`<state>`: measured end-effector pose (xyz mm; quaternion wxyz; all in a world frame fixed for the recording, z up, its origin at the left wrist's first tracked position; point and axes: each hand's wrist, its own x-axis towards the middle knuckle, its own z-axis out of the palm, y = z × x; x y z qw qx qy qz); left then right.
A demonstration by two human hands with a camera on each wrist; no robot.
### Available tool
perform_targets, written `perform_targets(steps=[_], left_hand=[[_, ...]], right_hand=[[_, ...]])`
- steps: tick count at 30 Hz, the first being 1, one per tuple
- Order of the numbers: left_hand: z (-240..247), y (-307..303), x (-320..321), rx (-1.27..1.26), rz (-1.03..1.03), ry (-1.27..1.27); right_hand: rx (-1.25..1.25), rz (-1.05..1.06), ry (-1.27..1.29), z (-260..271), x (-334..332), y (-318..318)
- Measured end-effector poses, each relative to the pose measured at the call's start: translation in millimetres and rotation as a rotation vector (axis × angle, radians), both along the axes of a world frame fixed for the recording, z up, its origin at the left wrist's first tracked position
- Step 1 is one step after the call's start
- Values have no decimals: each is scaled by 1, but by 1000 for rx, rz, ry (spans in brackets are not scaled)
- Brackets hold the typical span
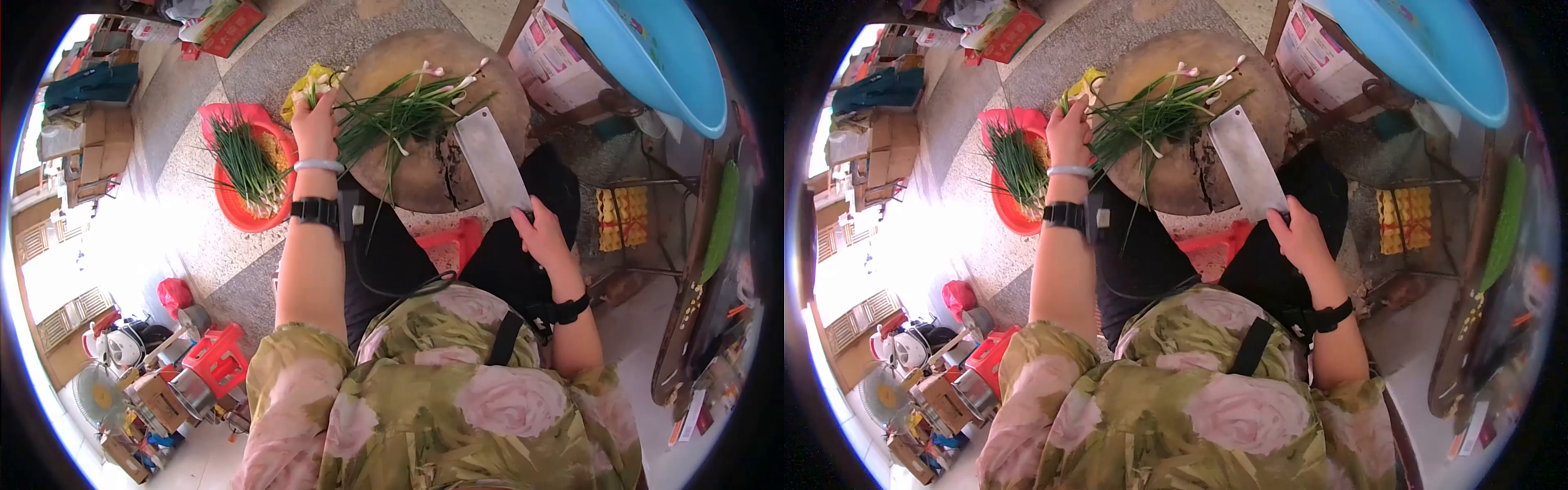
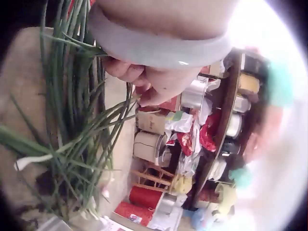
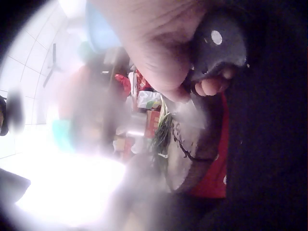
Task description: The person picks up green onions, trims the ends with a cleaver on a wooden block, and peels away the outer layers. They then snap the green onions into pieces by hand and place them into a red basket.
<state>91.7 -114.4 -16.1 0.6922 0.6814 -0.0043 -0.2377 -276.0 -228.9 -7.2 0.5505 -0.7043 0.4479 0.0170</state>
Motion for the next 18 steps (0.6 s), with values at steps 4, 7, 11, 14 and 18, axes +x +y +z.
perform_targets(steps=[4, 7, 11, 14, 18], left_hand=[[22, 4, -15, 16, 33, -259], [43, 0, -24, 32, 51, -434], [71, 1, -35, 79, -22, -594], [78, 1, -37, 106, -26, -728], [95, 6, -42, 106, 3, -808]], right_hand=[[16, -11, -4, 0, 0, 0], [18, 1, -5, 2, 0, -1], [-9, 11, 1, 1, -2, 0], [-4, 5, 14, 0, -3, 0], [6, -2, -13, -4, -5, 2]])
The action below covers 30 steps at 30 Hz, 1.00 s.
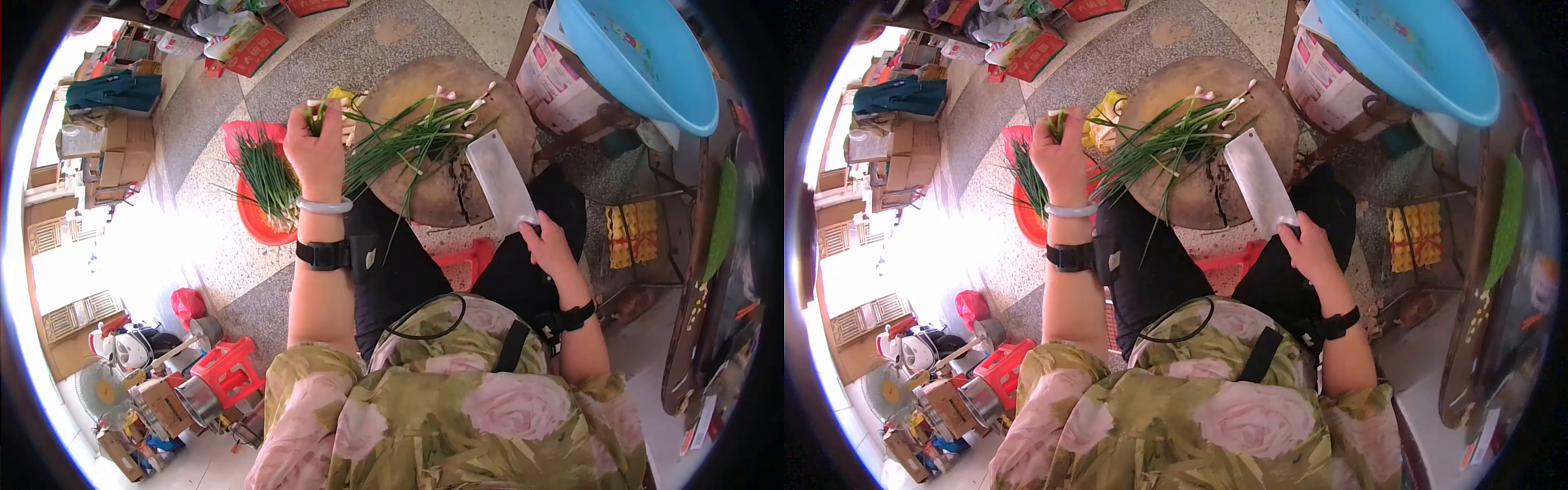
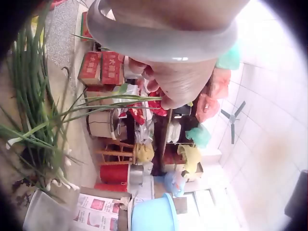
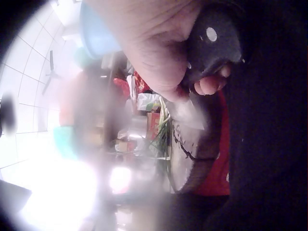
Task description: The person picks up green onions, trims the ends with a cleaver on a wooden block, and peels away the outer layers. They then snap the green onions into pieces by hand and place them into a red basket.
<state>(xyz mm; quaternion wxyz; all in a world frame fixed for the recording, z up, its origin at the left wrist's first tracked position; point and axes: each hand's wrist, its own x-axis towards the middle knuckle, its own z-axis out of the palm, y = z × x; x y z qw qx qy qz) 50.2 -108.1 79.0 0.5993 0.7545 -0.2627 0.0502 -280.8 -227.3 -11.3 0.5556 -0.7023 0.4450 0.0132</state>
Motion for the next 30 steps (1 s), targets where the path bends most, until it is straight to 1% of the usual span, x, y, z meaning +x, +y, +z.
perform_targets(steps=[1, 3, 5, 8, 10, 13, 15, 17, 19, 23, 26, 28, 29, 30], left_hand=[[0, 3, 3, 1, 0, 0], [2, 7, 9, -108, 0, -20], [11, 13, 8, -78, -8, -47], [17, 16, 7, -135, -25, -71], [19, 16, 5, -142, -29, -40], [15, 14, 5, -152, -34, -25], [16, 11, 4, -217, -28, -79], [20, 9, 3, -229, -43, -89], [32, 5, -5, -292, -19, -26], [49, 1, -10, -356, -8, -45], [57, 1, -14, -437, -24, -4], [58, 4, -14, -200, -39, 56], [53, 5, -13, -202, -39, 50], [43, 5, -14, 14, -145, 74]], right_hand=[[5, -11, -16, -1, 0, 0], [18, -10, -12, -1, 0, 0], [32, -10, -8, -1, 0, -2], [46, -10, 3, -3, -2, -2], [51, -4, -46, -6, -2, -4], [64, -1, -41, -6, -1, -5], [79, -12, -34, -5, -1, -4], [91, -18, -32, -6, -2, -5], [97, -9, -42, -8, -3, -5], [111, -3, -41, -8, -3, -8], [125, -20, -36, -6, -1, -7], [123, -19, -44, -7, -2, -7], [121, -18, -50, -6, -2, -8], [139, -13, -44, -5, -2, -8]])
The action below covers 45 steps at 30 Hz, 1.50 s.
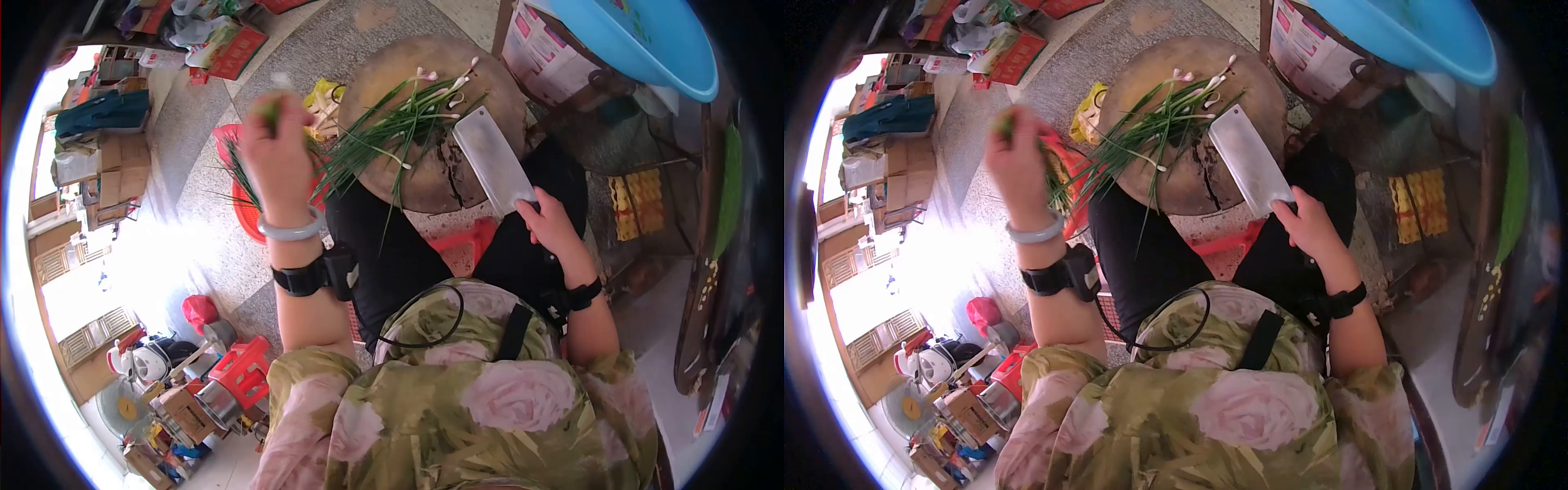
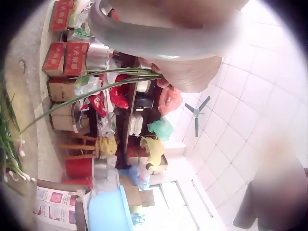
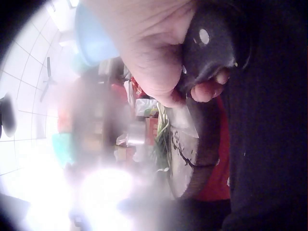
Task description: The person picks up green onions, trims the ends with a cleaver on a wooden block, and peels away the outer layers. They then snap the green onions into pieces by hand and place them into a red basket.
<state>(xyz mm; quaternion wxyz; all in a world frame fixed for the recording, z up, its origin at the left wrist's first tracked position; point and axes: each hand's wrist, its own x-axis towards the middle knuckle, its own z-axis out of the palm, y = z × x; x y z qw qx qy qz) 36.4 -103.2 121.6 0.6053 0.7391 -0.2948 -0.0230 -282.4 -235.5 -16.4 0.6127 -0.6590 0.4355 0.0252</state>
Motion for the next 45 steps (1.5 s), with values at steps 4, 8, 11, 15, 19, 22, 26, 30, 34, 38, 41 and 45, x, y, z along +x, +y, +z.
perform_targets(steps=[4, 8, 11, 15, 19, 22, 26, 30, 34, 38, 41, 45], left_hand=[[-33, -7, -31, 554, -294, 15], [-108, 7, -43, 806, -496, -167], [-141, 17, -52, 821, -552, -150], [-149, 10, -52, 967, -543, -83], [-159, -1, -40, 891, -507, -83], [-162, -11, -33, 813, -462, -134], [-162, -20, -21, 825, -444, -141], [-169, -27, -10, 773, -402, -167], [-167, -31, -10, 759, -383, -147], [-142, -31, -30, 784, -401, -16], [-147, -37, -53, 735, -490, -30], [-159, -54, -79, 665, -545, -158]], right_hand=[[-4, -13, 8, 0, 0, 1], [-3, -6, -4, 3, 1, 1], [-26, -12, 12, 1, 0, 1], [-3, -20, -10, 4, 2, 1], [-7, -25, -12, 1, 2, 2], [0, -33, -21, -2, 2, 2], [4, -36, -5, 2, 6, 1], [26, -55, -12, 0, 7, 1], [41, -45, -28, 1, 6, 1], [55, -73, -82, 4, -1, 1], [95, -170, -145, 7, -11, 4], [46, -258, -142, 16, -20, 9]])
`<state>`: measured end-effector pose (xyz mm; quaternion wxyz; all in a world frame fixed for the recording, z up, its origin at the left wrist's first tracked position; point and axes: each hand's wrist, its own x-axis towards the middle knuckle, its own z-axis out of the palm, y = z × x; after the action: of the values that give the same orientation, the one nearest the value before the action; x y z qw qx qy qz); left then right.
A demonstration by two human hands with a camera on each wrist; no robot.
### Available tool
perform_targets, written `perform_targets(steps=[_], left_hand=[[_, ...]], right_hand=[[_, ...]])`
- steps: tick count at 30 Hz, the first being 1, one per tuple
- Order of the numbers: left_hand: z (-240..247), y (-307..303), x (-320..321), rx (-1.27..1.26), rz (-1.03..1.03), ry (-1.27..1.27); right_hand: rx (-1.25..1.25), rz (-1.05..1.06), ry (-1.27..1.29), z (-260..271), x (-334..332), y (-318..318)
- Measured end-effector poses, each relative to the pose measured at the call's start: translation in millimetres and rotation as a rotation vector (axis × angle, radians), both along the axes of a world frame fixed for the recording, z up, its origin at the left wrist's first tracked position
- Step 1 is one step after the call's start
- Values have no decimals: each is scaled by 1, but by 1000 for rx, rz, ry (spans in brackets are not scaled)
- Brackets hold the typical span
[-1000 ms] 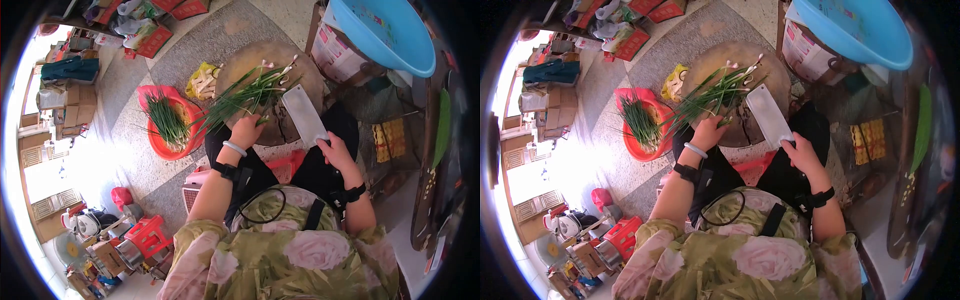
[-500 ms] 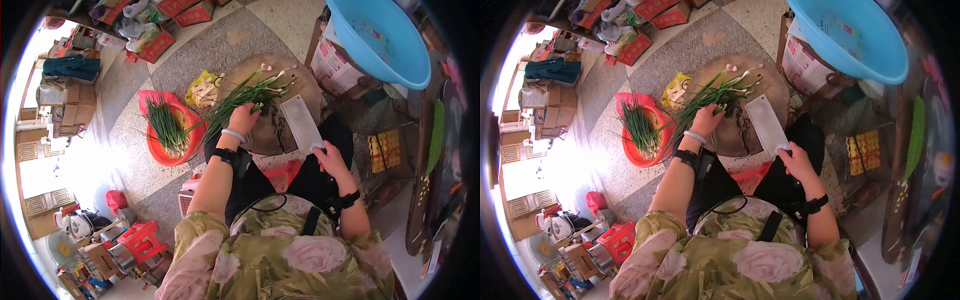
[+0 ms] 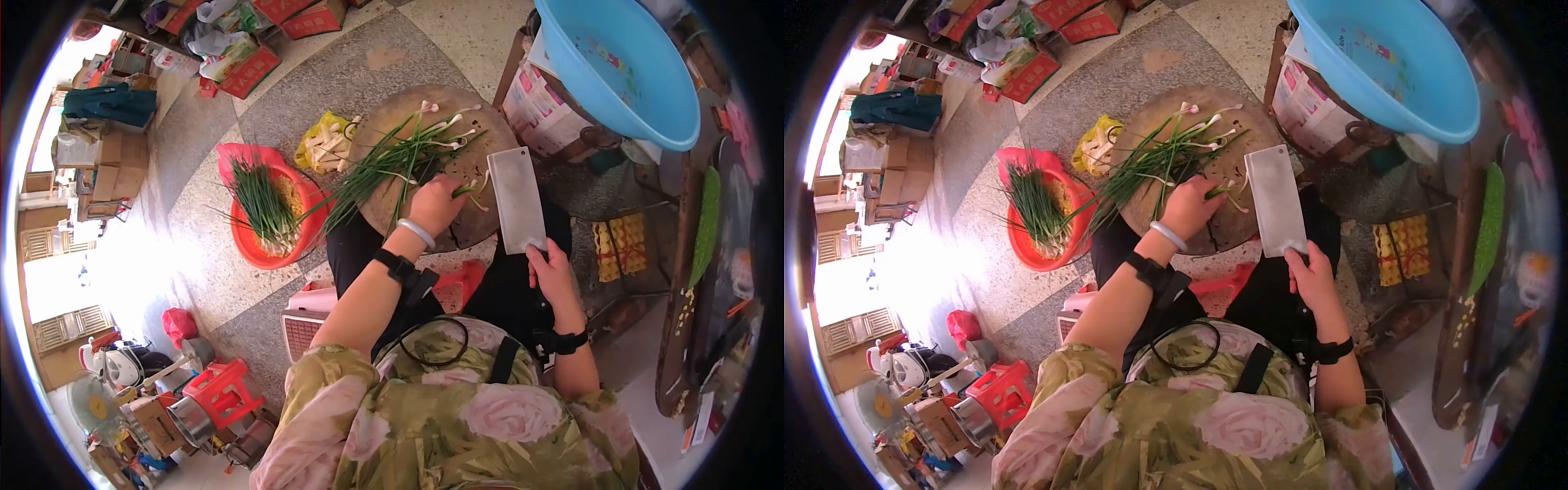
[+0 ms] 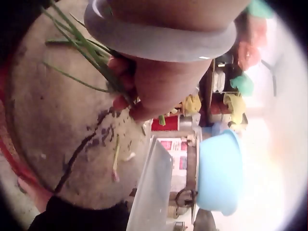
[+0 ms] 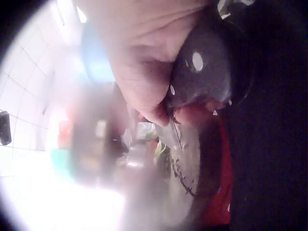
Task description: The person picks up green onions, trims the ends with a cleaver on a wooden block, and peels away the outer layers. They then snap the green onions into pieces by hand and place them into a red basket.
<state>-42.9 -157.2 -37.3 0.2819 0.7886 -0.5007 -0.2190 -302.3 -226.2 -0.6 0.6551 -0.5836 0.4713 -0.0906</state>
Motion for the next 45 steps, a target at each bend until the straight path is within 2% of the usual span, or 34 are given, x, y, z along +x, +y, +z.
perform_targets(steps=[1, 5, 9, 11, 15, 17, 20, 35, 41, 45], left_hand=[[-7, -5, -4, -66, -3, -15], [-6, -14, -8, -42, 48, -16], [-1, 6, 5, -71, 133, 7], [-1, 17, 8, -20, 183, 79], [-10, 32, -2, -5, 249, 135], [-18, 34, -7, 35, 220, 75], [-16, 31, -13, -17, 204, -11], [-18, 25, -16, 36, 174, -63], [-14, 21, -17, 111, 169, -70], [-15, 25, -14, 62, 158, -84]], right_hand=[[-33, -1, 12, 3, -3, 1], [-138, 50, 82, 21, -12, 10], [-288, 120, 140, 7, -26, 16], [-493, 183, 125, -4, -30, 19], [-562, 250, 177, 16, -12, 22], [-666, 363, 247, 18, -6, 22], [-726, 400, 275, 13, -2, 22], [-772, 558, 464, 15, 15, 19], [-818, 545, 473, 0, 26, 19], [-827, 539, 486, 0, 11, 24]])
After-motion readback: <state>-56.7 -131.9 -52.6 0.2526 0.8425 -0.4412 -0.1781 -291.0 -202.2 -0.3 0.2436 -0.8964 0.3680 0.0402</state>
